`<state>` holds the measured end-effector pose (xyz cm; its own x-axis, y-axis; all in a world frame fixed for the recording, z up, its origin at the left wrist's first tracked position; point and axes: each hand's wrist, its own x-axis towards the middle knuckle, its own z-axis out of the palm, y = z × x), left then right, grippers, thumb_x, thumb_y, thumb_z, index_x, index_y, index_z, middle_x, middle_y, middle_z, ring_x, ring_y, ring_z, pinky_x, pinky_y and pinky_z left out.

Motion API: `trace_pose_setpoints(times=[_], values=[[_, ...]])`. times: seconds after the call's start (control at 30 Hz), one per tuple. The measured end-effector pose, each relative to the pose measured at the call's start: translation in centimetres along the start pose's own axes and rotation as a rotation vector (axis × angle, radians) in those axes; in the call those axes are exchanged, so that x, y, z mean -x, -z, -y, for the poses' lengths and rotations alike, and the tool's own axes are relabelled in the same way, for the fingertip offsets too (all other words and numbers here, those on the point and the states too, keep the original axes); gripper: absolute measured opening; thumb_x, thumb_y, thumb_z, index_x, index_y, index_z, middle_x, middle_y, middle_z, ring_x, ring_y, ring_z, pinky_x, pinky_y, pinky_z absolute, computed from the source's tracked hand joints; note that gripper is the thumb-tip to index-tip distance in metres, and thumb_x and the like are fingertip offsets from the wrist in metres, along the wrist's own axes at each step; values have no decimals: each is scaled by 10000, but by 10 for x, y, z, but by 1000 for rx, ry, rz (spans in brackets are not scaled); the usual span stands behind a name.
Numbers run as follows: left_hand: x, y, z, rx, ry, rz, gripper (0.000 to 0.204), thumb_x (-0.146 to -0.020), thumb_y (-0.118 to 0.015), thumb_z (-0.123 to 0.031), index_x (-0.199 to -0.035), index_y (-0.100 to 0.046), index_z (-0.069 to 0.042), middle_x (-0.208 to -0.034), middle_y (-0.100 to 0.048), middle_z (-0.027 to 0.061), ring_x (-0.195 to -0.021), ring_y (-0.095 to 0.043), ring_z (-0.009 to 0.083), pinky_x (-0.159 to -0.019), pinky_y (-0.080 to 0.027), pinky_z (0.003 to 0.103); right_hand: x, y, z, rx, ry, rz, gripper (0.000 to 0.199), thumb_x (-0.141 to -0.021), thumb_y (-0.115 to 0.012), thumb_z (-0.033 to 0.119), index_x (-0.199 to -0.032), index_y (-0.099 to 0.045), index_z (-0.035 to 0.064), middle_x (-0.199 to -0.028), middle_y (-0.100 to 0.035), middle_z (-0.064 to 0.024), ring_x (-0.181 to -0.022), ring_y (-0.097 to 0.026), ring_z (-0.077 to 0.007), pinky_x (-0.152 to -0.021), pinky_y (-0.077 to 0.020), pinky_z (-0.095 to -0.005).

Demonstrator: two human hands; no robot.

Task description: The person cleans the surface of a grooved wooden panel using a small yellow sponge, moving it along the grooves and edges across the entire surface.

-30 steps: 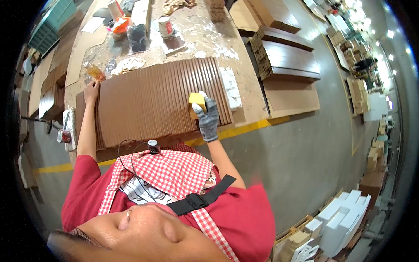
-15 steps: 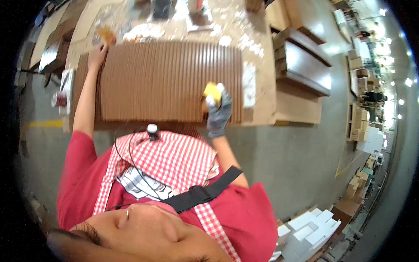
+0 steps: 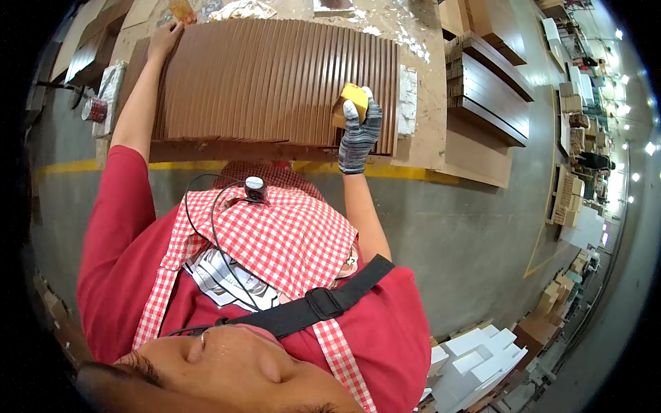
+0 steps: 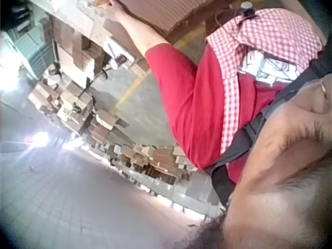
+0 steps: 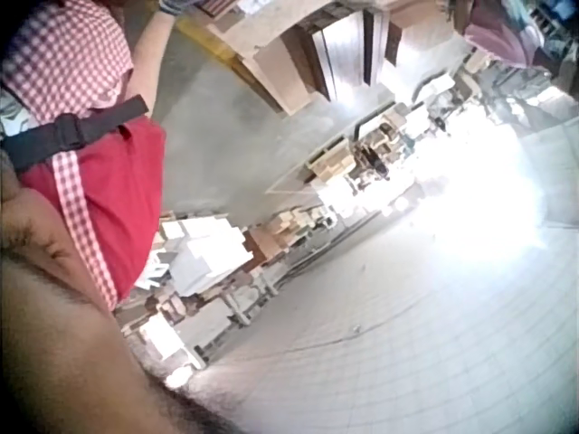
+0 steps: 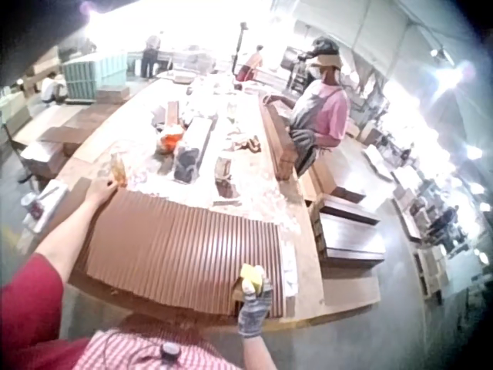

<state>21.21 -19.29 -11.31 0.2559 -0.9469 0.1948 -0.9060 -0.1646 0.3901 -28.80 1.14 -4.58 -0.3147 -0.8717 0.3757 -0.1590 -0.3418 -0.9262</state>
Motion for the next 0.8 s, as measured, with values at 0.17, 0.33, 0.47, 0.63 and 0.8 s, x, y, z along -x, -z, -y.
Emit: trace_pose_setpoints(times=[0.17, 0.33, 0.47, 0.63, 0.8], values=[[-6, -3, 4, 5, -1, 15, 498, -854, -447, -543, -1112, -628, -157, -1082, -619, 159, -1022, -574, 339, -866, -446, 427, -4, -3, 3, -49, -2, -35, 389, -858, -637, 146, -1205, -520, 15, -1128, -546, -64, -1016, -522, -155, -896, -434, -291], [-7, -4, 2, -19, -10, 6, 496, -851, -452, -542, -1101, -633, -154, -1073, -621, 161, -1012, -579, 337, -855, -451, 427, -5, 0, 1, -34, 0, -51, 384, -857, -638, 152, -1197, -522, 12, -1133, -553, -73, -1022, -531, -163, -900, -440, -294], [-8, -6, 8, -4, 2, 37, 505, -843, -458, -552, -1098, -635, -154, -1066, -623, 162, -999, -584, 339, -844, -455, 431, -4, 0, -1, 31, 15, -30, 392, -855, -644, 171, -1191, -525, 11, -1133, -554, -82, -1023, -534, -175, -901, -442, -303], [-10, -6, 10, 1, 2, 45, 494, -839, -464, -547, -1097, -636, -162, -1065, -625, 156, -995, -585, 343, -843, -455, 431, -4, 0, 0, 32, 43, -46, 411, -853, -648, 191, -1197, -523, 4, -1117, -553, -83, -1004, -536, -174, -892, -444, -304], [-4, -5, 1, 35, 14, -7, 453, -855, -476, -505, -1021, -641, -117, -992, -634, 177, -955, -588, 365, -785, -452, 417, -2, -1, 2, 4, 40, -71, 437, -854, -649, 218, -1208, -514, -1, -1117, -555, -82, -1009, -536, -175, -889, -447, -302]])
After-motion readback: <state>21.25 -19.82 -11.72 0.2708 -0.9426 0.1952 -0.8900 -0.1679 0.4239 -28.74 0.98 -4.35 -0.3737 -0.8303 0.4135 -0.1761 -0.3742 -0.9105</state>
